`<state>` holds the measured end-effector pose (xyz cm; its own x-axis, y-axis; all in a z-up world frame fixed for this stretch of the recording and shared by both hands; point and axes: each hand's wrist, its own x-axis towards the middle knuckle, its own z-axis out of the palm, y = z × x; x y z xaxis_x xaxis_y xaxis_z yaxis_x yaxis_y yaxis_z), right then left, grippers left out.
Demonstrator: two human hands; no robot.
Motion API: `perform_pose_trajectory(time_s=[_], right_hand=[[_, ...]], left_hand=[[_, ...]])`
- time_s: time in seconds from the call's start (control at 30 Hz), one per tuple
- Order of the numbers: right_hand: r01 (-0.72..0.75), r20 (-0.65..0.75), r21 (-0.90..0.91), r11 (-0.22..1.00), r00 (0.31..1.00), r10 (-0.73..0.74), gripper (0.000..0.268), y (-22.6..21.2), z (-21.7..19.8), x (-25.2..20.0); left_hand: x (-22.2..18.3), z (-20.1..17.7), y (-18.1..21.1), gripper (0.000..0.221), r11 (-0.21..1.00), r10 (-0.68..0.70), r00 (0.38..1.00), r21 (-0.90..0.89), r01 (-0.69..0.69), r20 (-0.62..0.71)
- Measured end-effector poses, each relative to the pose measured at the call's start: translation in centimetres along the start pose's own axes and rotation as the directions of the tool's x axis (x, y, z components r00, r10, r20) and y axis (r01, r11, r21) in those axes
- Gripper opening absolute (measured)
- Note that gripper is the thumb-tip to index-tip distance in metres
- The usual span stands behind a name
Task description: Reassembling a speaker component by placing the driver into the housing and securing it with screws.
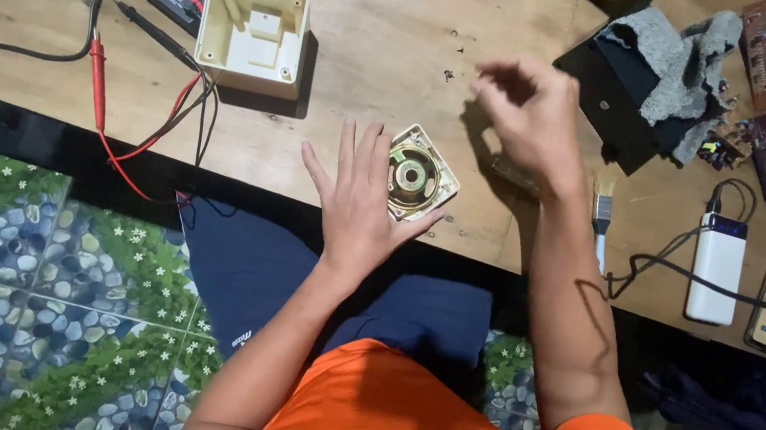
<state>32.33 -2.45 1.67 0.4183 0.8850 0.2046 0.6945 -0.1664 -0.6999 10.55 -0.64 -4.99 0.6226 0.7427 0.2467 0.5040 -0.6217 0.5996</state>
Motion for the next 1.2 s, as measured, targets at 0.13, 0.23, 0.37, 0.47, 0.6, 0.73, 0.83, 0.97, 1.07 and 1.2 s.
perform_pose_trajectory(time_s=[0.13, 0.23, 0.37, 0.47, 0.6, 0.73, 0.83, 0.97, 1.07, 1.2], right_hand=[[-0.138, 0.115, 0.165, 0.977, 0.986, 0.12, 0.016, -0.3, 0.9, -2.5], [-0.167, 0.197, 0.226, 0.96, 0.973, 0.123, 0.017, -0.9, 1.3, -3.3], [-0.115, 0.242, 0.233, 0.966, 0.969, 0.057, 0.02, -0.8, 1.6, -3.7], [-0.127, 0.259, 0.256, 0.958, 0.964, 0.059, 0.02, -1.1, 1.8, -3.8], [-0.079, 0.26, 0.224, 0.971, 0.965, 0.019, 0.016, -0.1, 1.9, -3.8], [0.003, 0.264, 0.208, 0.978, 0.963, -0.059, 0.015, 0.1, 1.8, -3.4], [0.028, 0.275, 0.214, 0.976, 0.958, -0.087, 0.016, 0.0, 2.0, -3.3], [0.024, 0.299, 0.203, 0.979, 0.95, -0.085, 0.017, 0.4, 2.3, -3.1], [0.004, 0.32, 0.215, 0.977, 0.945, -0.074, 0.018, 0.4, 2.5, -2.9], [-0.015, 0.362, 0.23, 0.973, 0.929, -0.071, 0.019, 0.9, 2.5, -2.6]], left_hand=[[0.1, 0.2, 0.1, 0.108, 0.999, -0.051, 0.999, -0.016, 0.05, -0.012], [0.3, 0.5, -0.2, 0.11, 0.999, -0.042, 0.999, -0.005, 0.042, 0.014], [0.6, 0.6, -0.4, 0.116, 0.999, -0.05, 0.997, 0.001, 0.05, 0.053], [0.3, 0.5, -0.7, 0.121, 0.996, -0.046, 0.998, -0.072, 0.05, 0.052], [0.1, 1.1, -1.5, 0.134, 0.989, -0.064, 0.996, -0.129, 0.072, 0.064], [-0.2, 1.0, -1.9, 0.142, 0.977, -0.051, 0.998, -0.205, 0.058, 0.04], [-0.6, 0.9, -2.0, 0.132, 0.981, -0.035, 0.999, -0.19, 0.038, 0.017], [-0.6, 0.5, -1.8, 0.122, 0.994, -0.001, 1.0, -0.113, 0.001, 0.004], [-0.7, 0.8, -1.9, 0.121, 0.997, 0.006, 1.0, -0.076, -0.006, 0.001], [-0.6, 0.7, -1.9, 0.119, 0.996, -0.003, 1.0, -0.094, 0.003, 0.003]])
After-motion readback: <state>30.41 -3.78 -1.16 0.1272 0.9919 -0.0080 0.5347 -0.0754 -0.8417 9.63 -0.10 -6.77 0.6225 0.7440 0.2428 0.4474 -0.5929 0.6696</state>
